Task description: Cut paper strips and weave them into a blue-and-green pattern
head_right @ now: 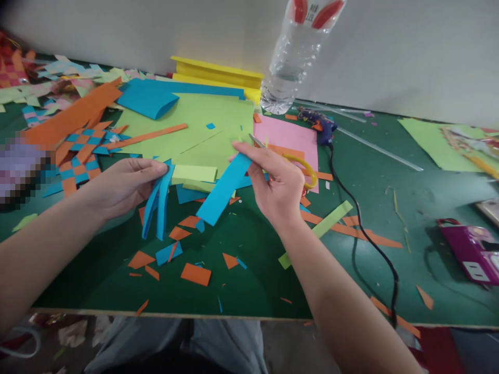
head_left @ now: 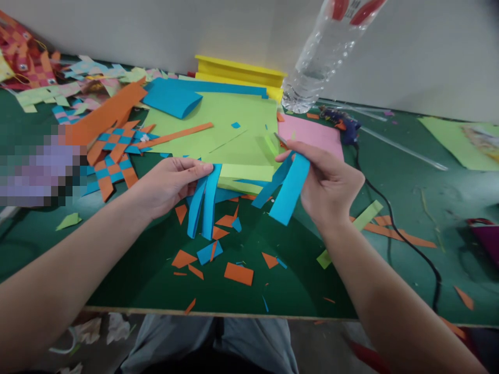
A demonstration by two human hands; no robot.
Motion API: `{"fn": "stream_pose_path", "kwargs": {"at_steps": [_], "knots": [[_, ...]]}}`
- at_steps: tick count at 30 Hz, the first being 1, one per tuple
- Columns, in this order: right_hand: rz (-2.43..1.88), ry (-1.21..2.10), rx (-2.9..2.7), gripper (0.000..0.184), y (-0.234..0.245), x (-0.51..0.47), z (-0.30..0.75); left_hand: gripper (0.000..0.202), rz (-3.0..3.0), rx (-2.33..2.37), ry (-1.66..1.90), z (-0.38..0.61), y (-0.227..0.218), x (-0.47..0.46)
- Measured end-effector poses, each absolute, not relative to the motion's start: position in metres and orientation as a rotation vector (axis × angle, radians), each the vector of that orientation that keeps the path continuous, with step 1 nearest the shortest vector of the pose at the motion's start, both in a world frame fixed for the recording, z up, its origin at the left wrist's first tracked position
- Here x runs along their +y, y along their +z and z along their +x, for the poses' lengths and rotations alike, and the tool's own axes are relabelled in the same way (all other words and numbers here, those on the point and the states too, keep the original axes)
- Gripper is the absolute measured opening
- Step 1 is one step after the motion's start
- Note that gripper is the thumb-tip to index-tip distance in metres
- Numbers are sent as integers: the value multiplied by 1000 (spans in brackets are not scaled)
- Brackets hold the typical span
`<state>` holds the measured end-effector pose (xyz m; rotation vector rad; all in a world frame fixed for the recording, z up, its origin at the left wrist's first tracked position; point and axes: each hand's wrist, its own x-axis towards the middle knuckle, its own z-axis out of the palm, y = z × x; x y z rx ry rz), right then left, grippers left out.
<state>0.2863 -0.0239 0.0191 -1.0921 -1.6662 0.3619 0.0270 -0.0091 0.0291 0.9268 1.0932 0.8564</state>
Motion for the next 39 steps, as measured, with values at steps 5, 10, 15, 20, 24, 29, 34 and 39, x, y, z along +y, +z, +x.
{"fn": "stream_pose_path", "kwargs": {"at_steps": [5, 10, 15, 20, 24, 29, 34, 39], "knots": [[-984, 301, -1732, 28, 20, -23, 286, 23, 907, 1084, 858, 29, 31, -9], [-791, 145, -1810, 35, 19, -18, 283, 23, 882, 1105, 836, 31, 37, -12], [-711, 98, -1842, 41, 19, -17, 283, 22, 891, 1082, 822, 29, 35, -12], [-713, 98, -1870, 40, 19, -17, 283, 21, 884, 1050, 815, 26, 29, -11], [-710, 86, -1864, 39, 19, -17, 284, 21, 887, 1051, 820, 26, 28, -11], [-720, 71, -1824, 40, 20, -19, 284, 23, 895, 1058, 827, 27, 30, -11], [-694, 61, -1850, 40, 19, -18, 284, 25, 894, 1035, 829, 27, 31, -10], [-662, 72, -1880, 46, 20, -18, 284, 24, 896, 1074, 830, 29, 33, -12]]}}
